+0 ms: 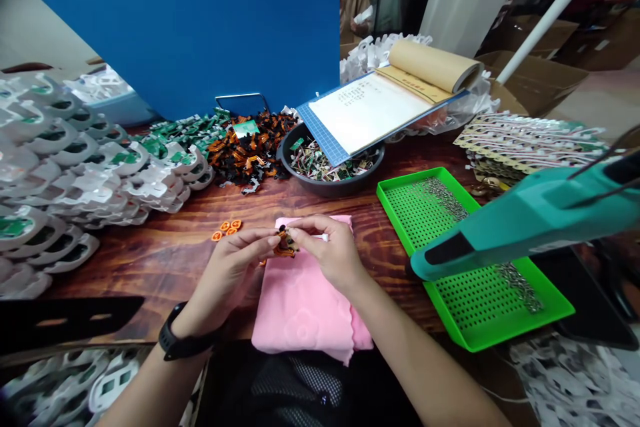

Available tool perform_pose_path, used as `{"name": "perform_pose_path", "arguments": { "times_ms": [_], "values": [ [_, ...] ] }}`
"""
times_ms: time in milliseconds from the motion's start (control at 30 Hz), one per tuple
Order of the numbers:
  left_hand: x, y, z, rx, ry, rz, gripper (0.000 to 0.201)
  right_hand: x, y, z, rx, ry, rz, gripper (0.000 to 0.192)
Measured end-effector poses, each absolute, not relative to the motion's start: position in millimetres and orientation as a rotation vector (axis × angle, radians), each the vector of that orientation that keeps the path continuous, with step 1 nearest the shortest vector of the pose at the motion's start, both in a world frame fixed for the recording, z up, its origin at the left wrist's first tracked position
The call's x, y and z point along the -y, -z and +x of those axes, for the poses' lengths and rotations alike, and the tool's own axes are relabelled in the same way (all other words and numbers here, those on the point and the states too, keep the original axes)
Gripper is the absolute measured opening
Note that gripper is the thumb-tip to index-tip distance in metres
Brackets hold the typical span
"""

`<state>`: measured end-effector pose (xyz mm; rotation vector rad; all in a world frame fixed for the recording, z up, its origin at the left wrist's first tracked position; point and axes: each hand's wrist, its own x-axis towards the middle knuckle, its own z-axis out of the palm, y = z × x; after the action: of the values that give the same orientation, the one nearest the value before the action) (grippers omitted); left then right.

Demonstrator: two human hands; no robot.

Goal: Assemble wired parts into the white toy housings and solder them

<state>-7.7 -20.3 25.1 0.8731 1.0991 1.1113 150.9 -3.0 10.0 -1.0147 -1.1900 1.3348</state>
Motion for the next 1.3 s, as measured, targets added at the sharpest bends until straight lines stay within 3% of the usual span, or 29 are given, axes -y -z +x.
{"name": "perform_pose_path", "arguments": {
  "times_ms": [300, 467, 733, 1000, 1167, 1300],
  "values": [
    [23.3, -27.3, -5.7, -1.108, -1.139, 0.831, 0.014, 3.8, -8.0, 148.9, 1.199, -1.319, -1.02, 0.01],
    [18.9, -26.8, -6.3, -1.134, -1.223, 0.746, 0.019, 1.6, -5.0, 149.5, 1.126, -1.476, -0.957, 0.032],
    [19.5, -28.2, -12.4, -1.14, -1.274, 0.672, 0.017, 2.2, -6.4, 153.8, 1.351, -1.551, -0.952, 0.021],
    [18.8, -29.0, -8.3, -1.142, -1.232, 0.672, 0.014, 5.7, -2.0, 148.1, 1.392, -1.296, -0.996, 0.012],
    [13.0, -29.4, -16.3, -1.056, -1.101, 0.446, 0.005, 8.0, -4.7, 151.4, 1.356, -1.433, -0.945, 0.024],
    [15.4, -29.3, -21.2, -0.906, -0.865, 0.141, 0.015, 10.7, -7.3, 154.9, 1.489, -1.044, -0.821, 0.025]
  ]
}}
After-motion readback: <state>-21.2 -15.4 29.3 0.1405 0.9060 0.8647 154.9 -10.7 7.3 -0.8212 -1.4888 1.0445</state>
